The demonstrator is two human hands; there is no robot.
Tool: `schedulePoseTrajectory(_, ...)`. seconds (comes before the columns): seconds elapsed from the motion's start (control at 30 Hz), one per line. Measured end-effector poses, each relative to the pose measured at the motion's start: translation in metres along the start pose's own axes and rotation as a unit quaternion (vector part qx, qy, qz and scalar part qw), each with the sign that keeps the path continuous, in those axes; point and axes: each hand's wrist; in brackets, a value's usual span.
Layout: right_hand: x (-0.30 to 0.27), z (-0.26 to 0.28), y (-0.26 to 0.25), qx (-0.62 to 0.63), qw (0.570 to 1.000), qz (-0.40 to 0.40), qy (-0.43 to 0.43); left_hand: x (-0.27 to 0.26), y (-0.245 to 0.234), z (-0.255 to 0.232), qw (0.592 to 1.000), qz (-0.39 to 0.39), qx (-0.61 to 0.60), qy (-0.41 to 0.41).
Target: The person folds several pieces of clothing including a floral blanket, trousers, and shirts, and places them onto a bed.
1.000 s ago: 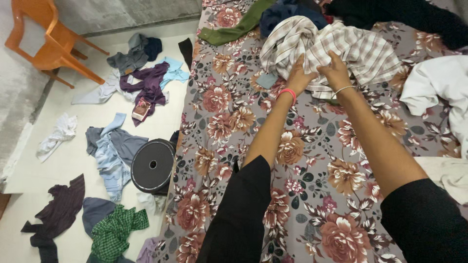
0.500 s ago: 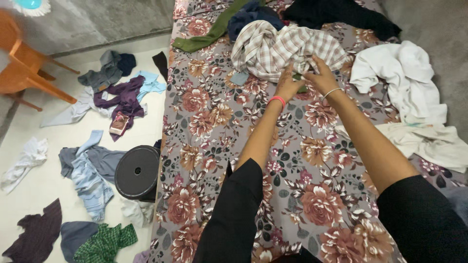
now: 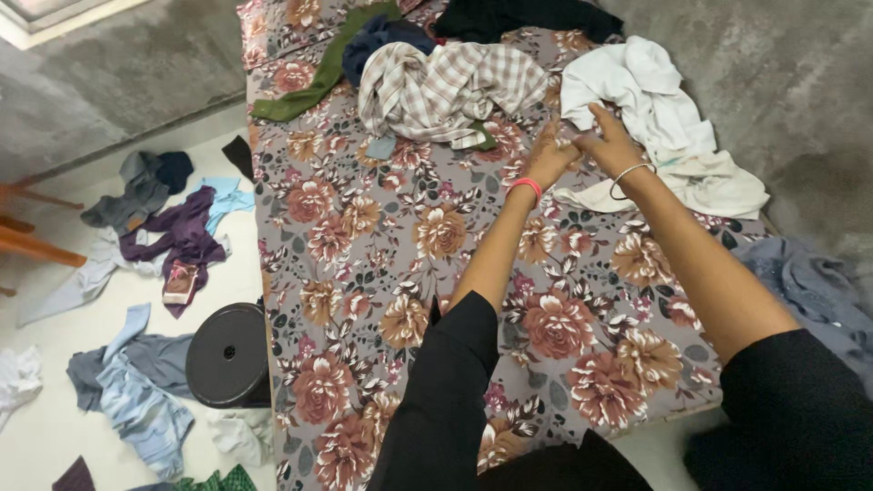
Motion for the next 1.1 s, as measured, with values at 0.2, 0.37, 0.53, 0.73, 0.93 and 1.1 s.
schedulePoseTrajectory(0.2,-0.057,-0.026,-0.066,0.105,0.943,0.029,0.314,-0.02,0.08,-0.039,0.994,0.054,0.031,0.095)
schedulePoseTrajectory(0.37,-0.109,-0.067,-0.116,0.034,0.974,-0.029,0.221,-0.036,0.137,-0.076,0.994,0.112,0.007,-0.01)
schedulePoseTrajectory(0.53,-0.167,-0.103,-0.169,0.015,0.969,-0.061,0.24,-0.059,0.203,-0.095,0.987,0.152,0.0,0.046)
schedulePoseTrajectory(0.73,-0.274,-0.148,-0.212,0.032,0.958,-0.092,0.268,-0.117,0.289,-0.088,0.976,0.215,-0.02,0.021)
schedulePoseTrajectory(0.93,-0.411,-0.194,-0.209,-0.111,0.939,-0.083,0.314,-0.204,0.351,-0.056,0.958,0.285,0.009,0.003)
schedulePoseTrajectory(1.1,-0.48,-0.213,-0.205,-0.167,0.895,-0.033,0.413,-0.266,0.405,-0.028,0.942,0.308,0.132,-0.033)
Point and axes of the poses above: each hand's wrist, its own x-axis towards the middle knuckle, its own y-axis out of the palm, z = x × y, and after that the axes turned 1 degree about y, right-handed
